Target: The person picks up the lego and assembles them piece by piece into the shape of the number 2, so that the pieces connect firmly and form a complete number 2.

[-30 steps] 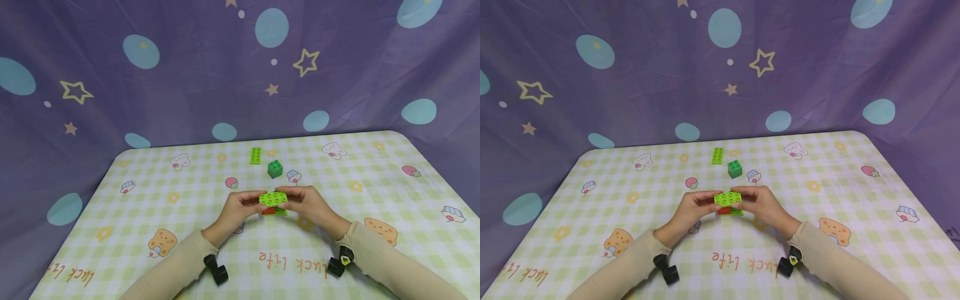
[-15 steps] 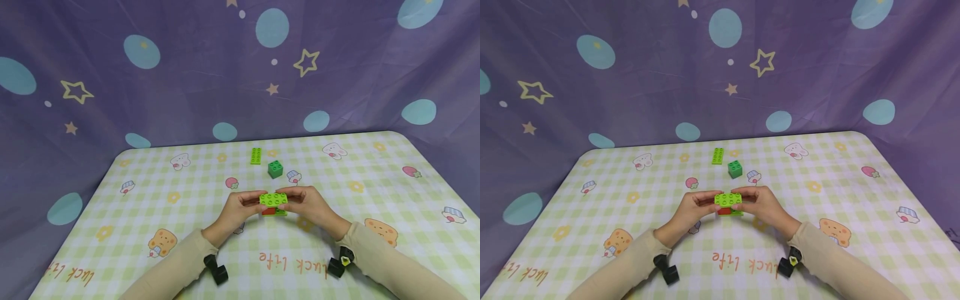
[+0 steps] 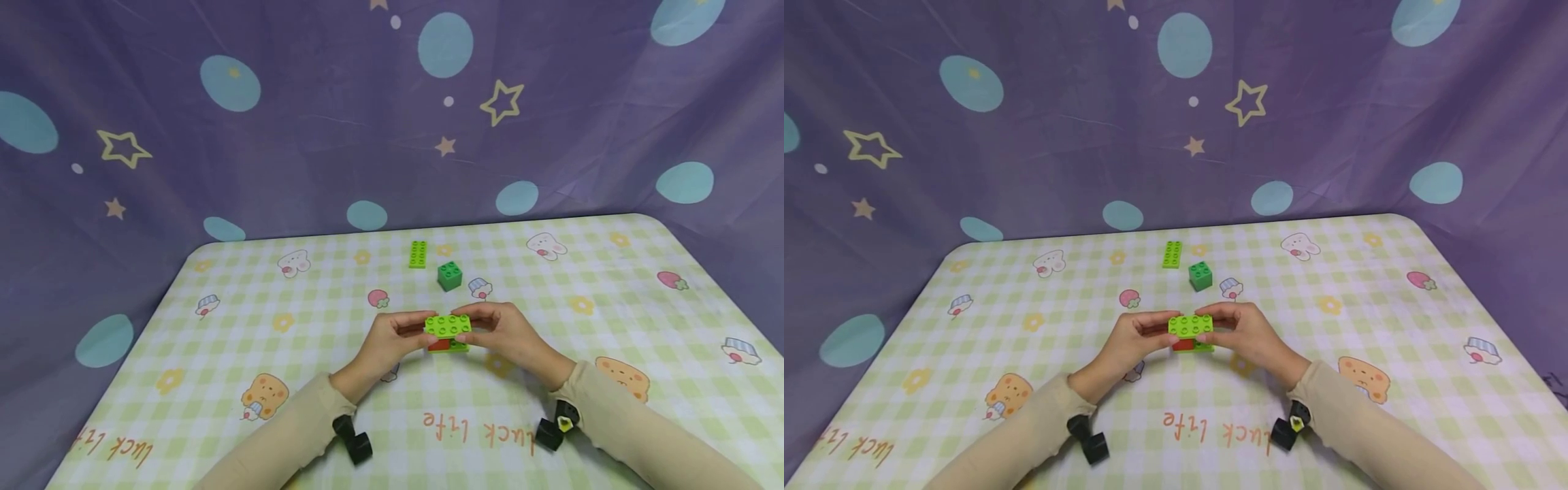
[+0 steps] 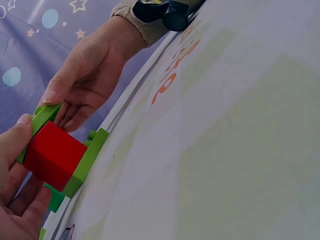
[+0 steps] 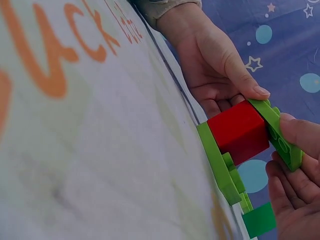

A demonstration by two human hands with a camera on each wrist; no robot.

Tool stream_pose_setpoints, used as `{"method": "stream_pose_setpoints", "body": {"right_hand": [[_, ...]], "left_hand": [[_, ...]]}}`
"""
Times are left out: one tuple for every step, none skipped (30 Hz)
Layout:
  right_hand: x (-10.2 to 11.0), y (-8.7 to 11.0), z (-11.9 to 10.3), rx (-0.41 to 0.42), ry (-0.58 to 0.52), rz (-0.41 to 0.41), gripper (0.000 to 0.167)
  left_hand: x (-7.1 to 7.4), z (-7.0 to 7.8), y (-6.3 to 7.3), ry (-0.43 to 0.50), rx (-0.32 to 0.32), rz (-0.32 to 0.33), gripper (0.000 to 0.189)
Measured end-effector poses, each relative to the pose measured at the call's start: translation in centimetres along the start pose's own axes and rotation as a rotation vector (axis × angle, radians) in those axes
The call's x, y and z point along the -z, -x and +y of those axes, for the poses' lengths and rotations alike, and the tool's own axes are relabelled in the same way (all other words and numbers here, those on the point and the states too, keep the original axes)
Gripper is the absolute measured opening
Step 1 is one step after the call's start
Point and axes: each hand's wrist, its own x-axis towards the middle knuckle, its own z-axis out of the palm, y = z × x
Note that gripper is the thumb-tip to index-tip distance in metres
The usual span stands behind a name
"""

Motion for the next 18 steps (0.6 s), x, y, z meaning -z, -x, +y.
{"method": "stream_pose_setpoints", "body": {"right_hand": [[0.02,-0.01,0.01,-0.004,-0.003,-0.004,0.037],[0.04,-0.03,0.03,-0.008,-0.005,-0.006,0.037],[0.05,-0.04,0.06,-0.012,-0.007,-0.008,0.037],[0.06,-0.05,0.08,-0.017,-0.009,-0.009,0.037],[0.07,-0.06,0.10,-0.021,-0.012,-0.011,0.037],[0.07,-0.07,0.13,-0.024,-0.013,-0.013,0.038],[0.08,-0.08,0.15,-0.026,-0.013,-0.014,0.038],[0.08,-0.09,0.17,-0.028,-0.014,-0.014,0.038],[0.08,-0.10,0.20,-0.028,-0.015,-0.015,0.038],[0.09,-0.10,0.23,-0.028,-0.017,-0.016,0.038],[0.08,-0.11,0.26,-0.027,-0.019,-0.017,0.038],[0.08,-0.11,0.30,-0.028,-0.023,-0.017,0.038],[0.07,-0.12,0.35,-0.028,-0.025,-0.017,0.038],[0.05,-0.12,0.39,-0.028,-0.028,-0.017,0.038],[0.04,-0.12,0.44,-0.027,-0.031,-0.016,0.038],[0.03,-0.12,0.47,-0.026,-0.034,-0.015,0.038],[0.02,-0.11,0.50,-0.025,-0.037,-0.014,0.037],[0.01,-0.11,0.52,-0.023,-0.039,-0.011,0.037]], "left_hand": [[-0.03,0.05,0.00,0.000,0.003,0.001,0.041],[-0.04,0.06,0.00,0.001,0.006,0.002,0.041],[-0.06,0.10,0.00,0.003,0.009,0.003,0.040],[-0.07,0.10,-0.02,0.003,0.012,0.003,0.039],[-0.07,0.09,-0.02,0.002,0.015,0.004,0.039],[-0.07,0.08,-0.04,0.004,0.015,0.004,0.039],[-0.07,0.09,-0.03,0.004,0.014,0.003,0.039],[-0.07,0.10,-0.02,0.006,0.012,0.001,0.039],[-0.05,0.06,-0.04,0.007,0.009,-0.002,0.039],[-0.02,0.02,-0.05,0.005,0.007,-0.003,0.040],[0.00,-0.01,-0.05,0.005,0.004,-0.005,0.040],[0.02,-0.03,-0.05,0.005,-0.001,-0.007,0.041],[0.03,-0.06,-0.06,0.003,-0.003,-0.008,0.041],[0.05,-0.12,-0.08,0.001,-0.008,-0.010,0.041],[0.07,-0.18,-0.11,0.000,-0.011,-0.011,0.041],[0.07,-0.19,-0.11,-0.002,-0.015,-0.012,0.040],[0.06,-0.21,-0.13,-0.003,-0.018,-0.012,0.040],[0.07,-0.22,-0.15,-0.003,-0.019,-0.012,0.040]]}}
